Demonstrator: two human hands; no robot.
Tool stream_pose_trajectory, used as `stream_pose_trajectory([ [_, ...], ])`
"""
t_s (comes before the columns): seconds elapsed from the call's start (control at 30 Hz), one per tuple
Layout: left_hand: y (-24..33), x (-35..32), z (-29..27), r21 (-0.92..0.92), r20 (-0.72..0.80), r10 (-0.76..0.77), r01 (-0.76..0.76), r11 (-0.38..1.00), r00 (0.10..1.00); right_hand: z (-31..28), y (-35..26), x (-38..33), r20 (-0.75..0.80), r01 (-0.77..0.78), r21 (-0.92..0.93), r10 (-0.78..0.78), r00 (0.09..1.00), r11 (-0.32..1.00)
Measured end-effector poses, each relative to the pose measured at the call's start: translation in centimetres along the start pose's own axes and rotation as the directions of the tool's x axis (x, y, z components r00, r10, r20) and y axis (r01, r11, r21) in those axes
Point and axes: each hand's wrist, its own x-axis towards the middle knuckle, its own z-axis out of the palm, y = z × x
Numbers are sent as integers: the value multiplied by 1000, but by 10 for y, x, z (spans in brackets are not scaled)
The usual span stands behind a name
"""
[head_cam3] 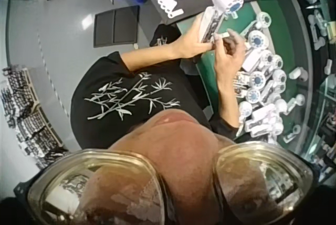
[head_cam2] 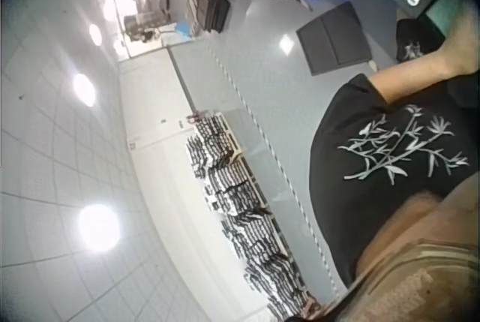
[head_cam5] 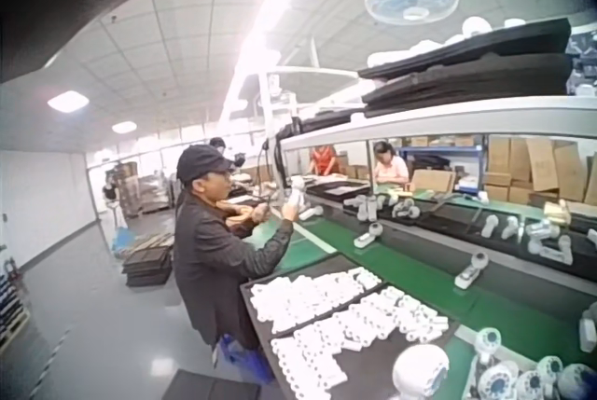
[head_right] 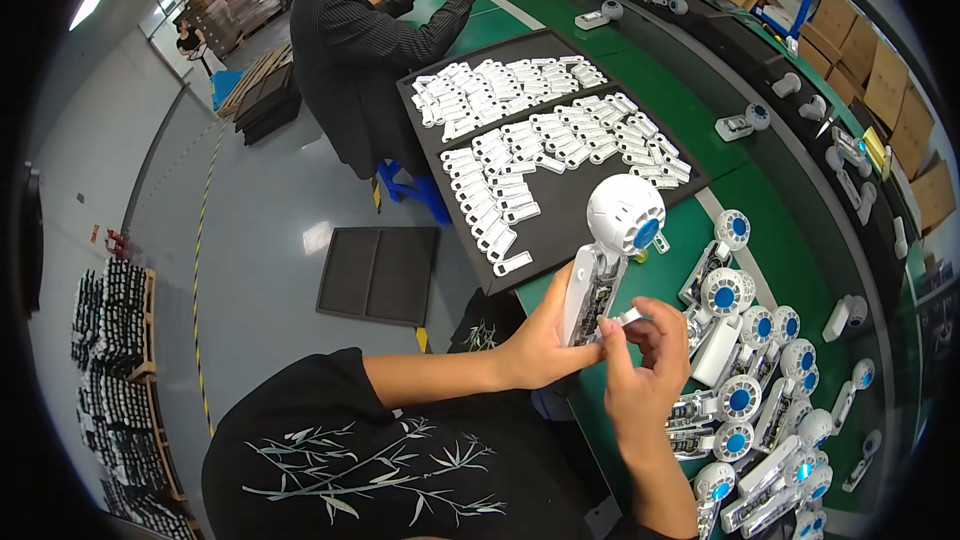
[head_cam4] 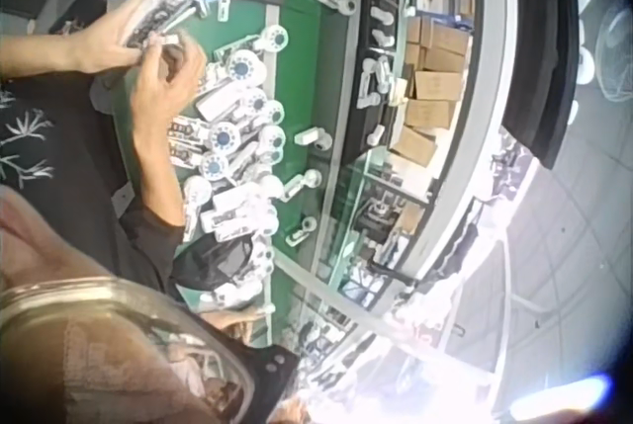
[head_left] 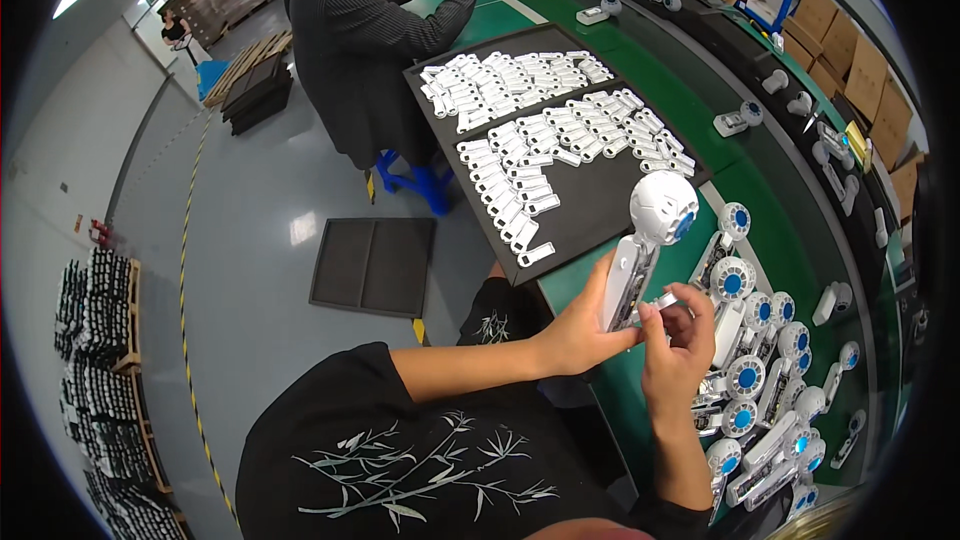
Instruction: The person assembles portable fans by fitting plastic covers onto the fan bodies by hand and tapping them into place with a mallet.
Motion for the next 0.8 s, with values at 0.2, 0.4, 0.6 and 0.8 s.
stream_pose_trajectory([
  [0.2, -4, 0, -3, 148, -3, 3, -3, 989, 1000, 8, 9, -6, -11, 245, -194, -251, 968, 950],
  [0.4, 5, -1, -7, 193, 6, -8, 7, 981, 1000, 14, 20, -7, -77, 93, -21, -95, 993, 995],
  [0.6, -9, -6, -13, 62, -53, 35, -32, 998, 998, 27, 5, -2, 53, 421, -420, -441, 896, 804],
  [0.8, 5, -16, -48, -163, -149, -236, 211, 964, 960, 19, 29, 3, 348, 257, -370, -123, 930, 893],
])
